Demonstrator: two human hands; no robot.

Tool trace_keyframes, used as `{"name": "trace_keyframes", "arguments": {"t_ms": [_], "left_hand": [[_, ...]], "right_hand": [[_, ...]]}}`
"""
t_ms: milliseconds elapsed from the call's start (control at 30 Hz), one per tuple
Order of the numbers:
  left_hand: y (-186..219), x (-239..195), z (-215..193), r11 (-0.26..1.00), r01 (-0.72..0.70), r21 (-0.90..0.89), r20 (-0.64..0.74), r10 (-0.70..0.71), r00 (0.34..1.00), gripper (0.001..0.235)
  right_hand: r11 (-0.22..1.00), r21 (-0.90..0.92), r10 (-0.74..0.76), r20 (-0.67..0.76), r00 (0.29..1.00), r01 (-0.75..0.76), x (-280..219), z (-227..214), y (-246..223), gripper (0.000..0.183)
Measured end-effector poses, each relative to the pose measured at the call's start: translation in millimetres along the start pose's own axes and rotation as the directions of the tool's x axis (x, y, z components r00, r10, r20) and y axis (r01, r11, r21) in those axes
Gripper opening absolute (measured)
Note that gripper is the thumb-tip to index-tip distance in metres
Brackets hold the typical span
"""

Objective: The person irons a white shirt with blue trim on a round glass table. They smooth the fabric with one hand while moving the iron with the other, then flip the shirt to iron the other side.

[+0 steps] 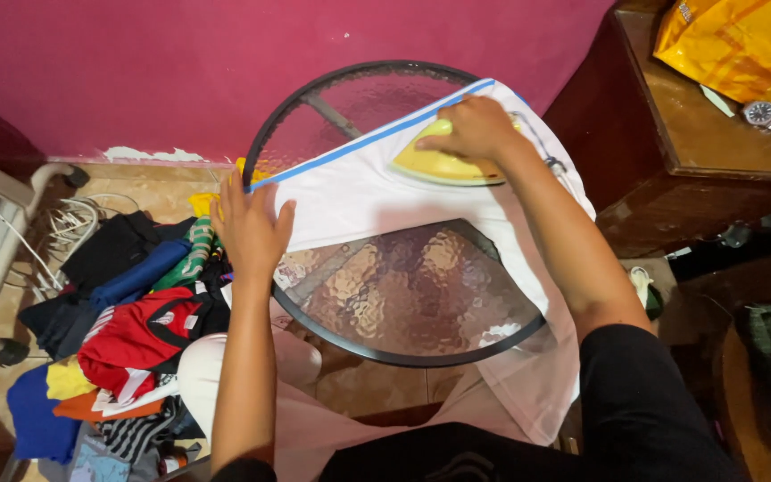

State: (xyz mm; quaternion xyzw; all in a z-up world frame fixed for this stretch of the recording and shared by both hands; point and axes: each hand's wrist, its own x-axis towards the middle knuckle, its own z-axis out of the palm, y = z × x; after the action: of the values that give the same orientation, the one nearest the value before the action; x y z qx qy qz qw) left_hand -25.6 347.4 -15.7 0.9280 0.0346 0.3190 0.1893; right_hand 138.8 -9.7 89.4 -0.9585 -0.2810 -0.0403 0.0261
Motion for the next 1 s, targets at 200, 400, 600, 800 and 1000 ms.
{"name": "trace_keyframes", "arguments": {"t_ms": [200, 400, 600, 800, 1000], "left_hand": [[-3, -30, -18, 0.843, 0.499, -0.201, 0.381, -0.402, 0.833, 0.057], [-8, -36, -16, 0.609, 0.637, -0.473, 0.474, -0.434, 0.766, 0.072], [-4, -53, -9, 0.463, 0.561, -0.686, 0.391, -0.415, 0.821, 0.067], [-3, -40, -13, 0.564, 0.692, -0.450, 0.489, -0.493, 0.720, 0.068], [12, -37, -19, 0.639, 0.640, -0.427, 0.387, -0.510, 0.768, 0.077]], "right_hand": [[0.961, 0.003, 0.274, -0.080, 0.958, -0.275, 27, 36, 45, 0.077], [0.928, 0.180, -0.251, -0.345, 0.904, 0.326, -7, 16, -41, 0.050], [0.987, 0.043, -0.119, -0.426, 0.897, 0.152, 0, 40, -36, 0.061], [0.986, 0.168, 0.069, -0.502, 0.862, 0.020, -3, 33, -52, 0.054], [0.919, 0.223, -0.111, -0.646, 0.755, 0.326, -4, 60, 3, 0.035]]}}
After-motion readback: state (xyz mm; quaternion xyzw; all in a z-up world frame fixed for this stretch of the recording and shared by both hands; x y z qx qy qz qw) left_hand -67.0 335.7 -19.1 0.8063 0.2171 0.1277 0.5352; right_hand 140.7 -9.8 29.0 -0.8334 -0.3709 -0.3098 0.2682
